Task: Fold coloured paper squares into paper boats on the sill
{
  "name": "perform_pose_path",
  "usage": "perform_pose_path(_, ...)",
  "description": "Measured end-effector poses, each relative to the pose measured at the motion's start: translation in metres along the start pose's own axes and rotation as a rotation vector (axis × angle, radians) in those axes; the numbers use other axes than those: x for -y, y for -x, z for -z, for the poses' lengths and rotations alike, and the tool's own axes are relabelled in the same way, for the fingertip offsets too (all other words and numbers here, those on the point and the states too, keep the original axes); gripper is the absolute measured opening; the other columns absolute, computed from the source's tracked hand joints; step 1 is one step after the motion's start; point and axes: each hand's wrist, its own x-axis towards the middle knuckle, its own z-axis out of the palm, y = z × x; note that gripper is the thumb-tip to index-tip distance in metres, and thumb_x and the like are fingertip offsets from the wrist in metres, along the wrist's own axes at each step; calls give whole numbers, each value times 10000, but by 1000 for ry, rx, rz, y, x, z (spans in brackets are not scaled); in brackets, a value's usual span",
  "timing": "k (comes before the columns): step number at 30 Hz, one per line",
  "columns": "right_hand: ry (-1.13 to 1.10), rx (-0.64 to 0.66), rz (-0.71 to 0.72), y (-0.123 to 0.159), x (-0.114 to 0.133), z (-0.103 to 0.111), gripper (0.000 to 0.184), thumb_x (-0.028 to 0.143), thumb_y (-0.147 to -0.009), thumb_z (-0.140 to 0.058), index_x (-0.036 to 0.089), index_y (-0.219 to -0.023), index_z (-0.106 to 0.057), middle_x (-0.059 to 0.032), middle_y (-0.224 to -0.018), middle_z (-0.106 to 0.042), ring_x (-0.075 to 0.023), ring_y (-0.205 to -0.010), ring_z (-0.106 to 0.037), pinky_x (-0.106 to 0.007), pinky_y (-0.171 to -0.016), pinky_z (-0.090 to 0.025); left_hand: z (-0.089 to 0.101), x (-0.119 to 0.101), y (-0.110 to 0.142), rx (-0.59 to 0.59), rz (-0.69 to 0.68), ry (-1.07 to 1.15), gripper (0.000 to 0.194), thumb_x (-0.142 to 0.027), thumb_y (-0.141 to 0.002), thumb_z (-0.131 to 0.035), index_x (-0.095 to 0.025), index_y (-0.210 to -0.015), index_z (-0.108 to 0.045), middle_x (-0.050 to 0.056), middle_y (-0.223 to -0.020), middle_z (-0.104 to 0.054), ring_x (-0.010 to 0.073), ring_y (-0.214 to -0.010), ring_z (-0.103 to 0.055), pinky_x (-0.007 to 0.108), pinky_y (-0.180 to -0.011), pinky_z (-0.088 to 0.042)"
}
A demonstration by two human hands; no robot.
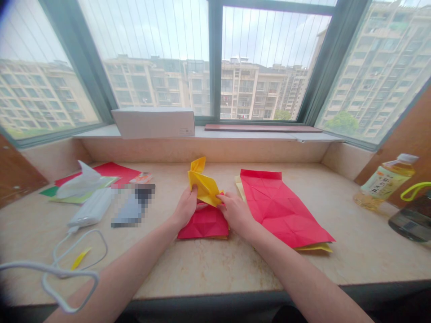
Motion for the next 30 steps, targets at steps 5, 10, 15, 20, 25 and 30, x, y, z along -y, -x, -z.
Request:
perform_pose_path(5,-20,-76,-57,-1,3,0,217,180,-915,-556,214,-1083,-688,-77,-1023,-690,-216,-930,-643,-318,-826,-490,-4,-1,3,-10,-79,-53,384,-453,-964,-459,-190,-1228,-554,121,-1153,-679,278,-988,-687,407,-777,-604)
perform_pose_path(10,-115,-201,-52,-2,6,0,143,153,-919,-524,195,-950,-658,-58,-959,-672,-179,-798,-627,-290,-727,-484,-4,-4,4,11,-3,48,410,-495,-968,-451,-221,-1266,-516,123,-1222,-657,257,-979,-700,405,-752,-615)
perform_pose_path(15,-169,-335,81,-1,8,4,130,185,-946,-499,202,-914,-624,-65,-914,-666,-200,-828,-626,-309,-730,-492,-1,-7,2,-41,86,179,479,-562,-951,-450,-206,-1265,-514,144,-1230,-664,249,-944,-719,395,-760,-614)
perform_pose_path(20,-148,-306,313,2,11,11,148,196,-977,-478,222,-966,-623,-87,-1053,-707,-225,-1005,-621,-389,-895,-492,1,-15,1,-65,182,299,441,-484,-983,-434,-175,-1291,-497,145,-1221,-672,222,-913,-724,321,-766,-599)
perform_pose_path(25,-47,-190,466,5,16,14,157,157,-969,-491,226,-965,-632,-93,-1184,-705,-243,-1046,-619,-449,-909,-482,4,-21,3,-60,111,317,408,-462,-908,-595,-218,-1227,-519,95,-1203,-677,175,-844,-723,259,-682,-587)
perform_pose_path(30,-128,-120,497,5,14,11,181,134,-972,-457,221,-964,-616,-130,-1316,-621,-246,-1284,-535,-446,-972,-487,6,-17,1,-34,61,213,436,-440,-854,-675,-217,-1189,-507,111,-1160,-688,185,-806,-727,297,-677,-588)
